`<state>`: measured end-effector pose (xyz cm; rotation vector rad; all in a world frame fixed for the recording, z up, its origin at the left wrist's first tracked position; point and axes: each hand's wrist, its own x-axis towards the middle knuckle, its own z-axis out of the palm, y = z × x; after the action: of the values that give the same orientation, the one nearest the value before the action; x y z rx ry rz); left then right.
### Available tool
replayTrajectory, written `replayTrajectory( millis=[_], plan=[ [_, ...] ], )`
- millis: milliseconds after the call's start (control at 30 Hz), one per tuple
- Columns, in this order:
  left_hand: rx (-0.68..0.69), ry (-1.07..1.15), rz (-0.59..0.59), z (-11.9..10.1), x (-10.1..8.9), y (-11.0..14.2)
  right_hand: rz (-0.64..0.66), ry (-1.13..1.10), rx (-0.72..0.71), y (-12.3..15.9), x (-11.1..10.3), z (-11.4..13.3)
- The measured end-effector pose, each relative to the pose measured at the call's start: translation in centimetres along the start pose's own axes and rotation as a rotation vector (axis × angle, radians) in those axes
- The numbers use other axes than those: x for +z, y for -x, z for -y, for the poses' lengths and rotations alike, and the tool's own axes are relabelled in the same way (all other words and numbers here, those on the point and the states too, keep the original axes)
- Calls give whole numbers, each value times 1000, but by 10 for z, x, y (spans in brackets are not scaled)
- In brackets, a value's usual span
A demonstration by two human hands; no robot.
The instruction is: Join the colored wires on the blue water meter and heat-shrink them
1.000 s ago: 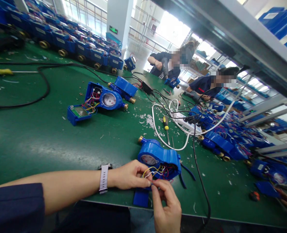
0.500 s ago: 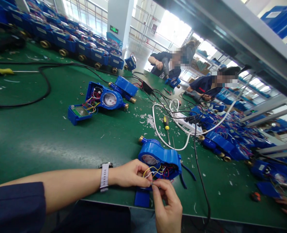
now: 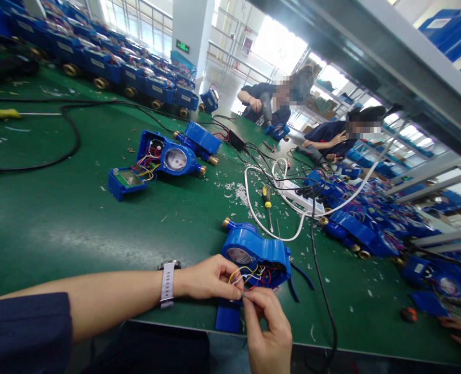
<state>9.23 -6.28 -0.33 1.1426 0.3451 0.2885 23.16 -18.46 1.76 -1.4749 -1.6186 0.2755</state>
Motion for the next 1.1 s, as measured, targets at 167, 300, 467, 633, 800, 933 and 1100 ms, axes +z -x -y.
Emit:
replayTrajectory(
  millis=[167, 300, 467, 633, 800, 933, 1100],
  plan=[
    [-6, -4, -2, 0, 0, 0, -19, 15, -49, -2, 1, 0],
    [-9, -11, -3, -1, 0, 0, -32, 10, -58, -3, 2, 1],
    [-10, -24, -14, -1, 0, 0, -19, -6, 16, -1, 5, 3],
    [-19, -15, -19, -2, 1, 0, -12, -38, 82, -3, 6, 7],
    [-25, 8, -21, 0, 1, 0, 0, -75, 159, -1, 5, 2],
    [-38, 78, -35, 3, 0, -2, -13, -72, 195, 1, 2, -2],
    [-55, 98, -37, 8, -2, -3, 10, -2, 155, 0, -3, -3]
  ],
)
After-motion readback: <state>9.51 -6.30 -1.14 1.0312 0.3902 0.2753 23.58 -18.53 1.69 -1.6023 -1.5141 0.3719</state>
